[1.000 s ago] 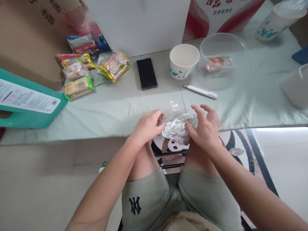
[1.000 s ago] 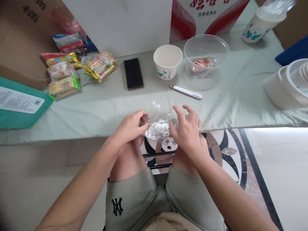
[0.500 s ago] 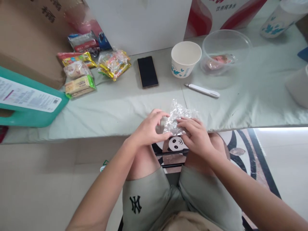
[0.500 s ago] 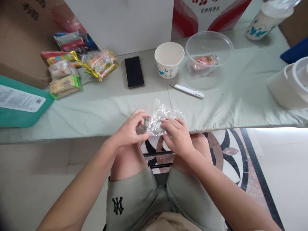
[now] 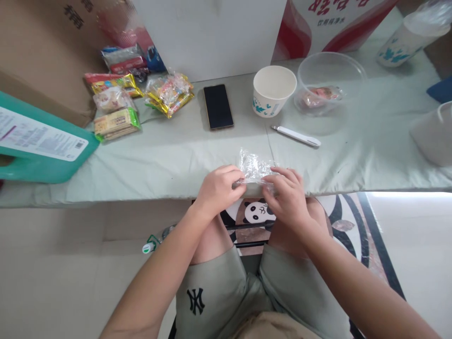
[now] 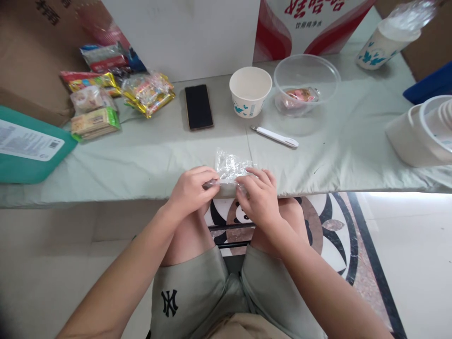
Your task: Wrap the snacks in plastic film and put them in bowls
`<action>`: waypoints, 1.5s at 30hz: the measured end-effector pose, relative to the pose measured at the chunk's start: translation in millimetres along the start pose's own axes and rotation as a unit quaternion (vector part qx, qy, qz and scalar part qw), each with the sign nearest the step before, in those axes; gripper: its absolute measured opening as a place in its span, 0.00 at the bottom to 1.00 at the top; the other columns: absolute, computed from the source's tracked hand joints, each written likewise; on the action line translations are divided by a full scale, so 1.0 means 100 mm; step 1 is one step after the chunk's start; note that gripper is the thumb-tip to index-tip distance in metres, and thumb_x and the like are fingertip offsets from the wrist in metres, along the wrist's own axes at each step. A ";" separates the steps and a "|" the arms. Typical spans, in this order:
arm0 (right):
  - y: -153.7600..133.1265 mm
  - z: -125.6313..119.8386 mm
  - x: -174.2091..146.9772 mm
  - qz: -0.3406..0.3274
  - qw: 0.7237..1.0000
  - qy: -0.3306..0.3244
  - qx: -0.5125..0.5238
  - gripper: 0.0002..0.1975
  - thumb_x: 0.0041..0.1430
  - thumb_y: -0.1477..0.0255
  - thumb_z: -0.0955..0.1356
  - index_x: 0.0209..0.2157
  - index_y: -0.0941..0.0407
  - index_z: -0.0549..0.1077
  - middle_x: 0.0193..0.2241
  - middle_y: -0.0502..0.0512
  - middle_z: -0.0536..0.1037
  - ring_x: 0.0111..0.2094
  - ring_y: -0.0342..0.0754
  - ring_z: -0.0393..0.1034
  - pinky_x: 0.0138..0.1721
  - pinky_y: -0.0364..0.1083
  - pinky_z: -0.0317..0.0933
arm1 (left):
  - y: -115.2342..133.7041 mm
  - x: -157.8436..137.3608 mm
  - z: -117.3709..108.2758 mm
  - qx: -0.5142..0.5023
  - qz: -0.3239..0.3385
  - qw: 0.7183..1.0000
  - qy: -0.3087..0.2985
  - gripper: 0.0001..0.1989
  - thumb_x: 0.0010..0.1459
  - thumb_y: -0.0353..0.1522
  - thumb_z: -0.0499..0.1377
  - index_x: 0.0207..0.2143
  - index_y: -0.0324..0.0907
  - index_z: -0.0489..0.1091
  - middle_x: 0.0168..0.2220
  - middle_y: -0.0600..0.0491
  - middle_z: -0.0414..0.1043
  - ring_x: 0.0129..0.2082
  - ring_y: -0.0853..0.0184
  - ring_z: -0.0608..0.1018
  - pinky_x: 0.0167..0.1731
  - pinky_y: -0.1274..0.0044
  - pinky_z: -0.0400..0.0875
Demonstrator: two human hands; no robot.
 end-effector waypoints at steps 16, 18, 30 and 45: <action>0.18 -0.11 0.19 0.026 0.994 0.108 -0.013 0.18 0.62 0.69 0.66 0.53 0.53 0.71 0.52 0.65 0.76 0.54 0.60 0.73 0.52 0.60 0.69 | -0.24 0.26 -0.08 -0.035 -0.126 0.989 0.065 0.14 0.61 0.39 0.57 0.24 0.43 0.68 0.19 0.58 0.63 0.21 0.71 0.63 0.27 0.75 0.58; 0.08 -0.11 0.17 -0.013 0.994 0.105 -0.043 0.16 0.62 0.70 0.67 0.51 0.50 0.73 0.56 0.62 0.75 0.59 0.61 0.70 0.56 0.60 0.67 | -0.23 0.29 -0.07 -0.042 -0.129 0.989 0.057 0.11 0.61 0.39 0.58 0.31 0.43 0.73 0.21 0.57 0.69 0.23 0.70 0.68 0.29 0.75 0.61; 0.05 0.33 0.12 -0.028 0.988 -0.114 -0.097 0.25 0.71 0.65 0.61 0.65 0.51 0.68 0.67 0.58 0.69 0.68 0.63 0.61 0.66 0.67 0.55 | -0.32 0.47 -0.05 0.101 -0.154 0.972 0.146 0.14 0.61 0.37 0.62 0.49 0.45 0.72 0.45 0.47 0.75 0.44 0.57 0.78 0.43 0.68 0.72; -0.07 0.02 -0.07 -0.130 0.988 -0.085 -0.027 0.13 0.66 0.71 0.67 0.50 0.52 0.77 0.51 0.56 0.82 0.53 0.56 0.75 0.50 0.55 0.66 | -0.02 0.06 0.14 0.165 0.124 0.977 -0.046 0.20 0.55 0.40 0.65 0.51 0.48 0.77 0.65 0.47 0.70 0.69 0.45 0.64 0.68 0.50 0.53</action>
Point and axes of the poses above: each hand's wrist, its own x-axis towards the middle knuckle, its own z-axis out of the palm, y = z × x, the point moved 6 cm from there along x, towards the middle knuckle
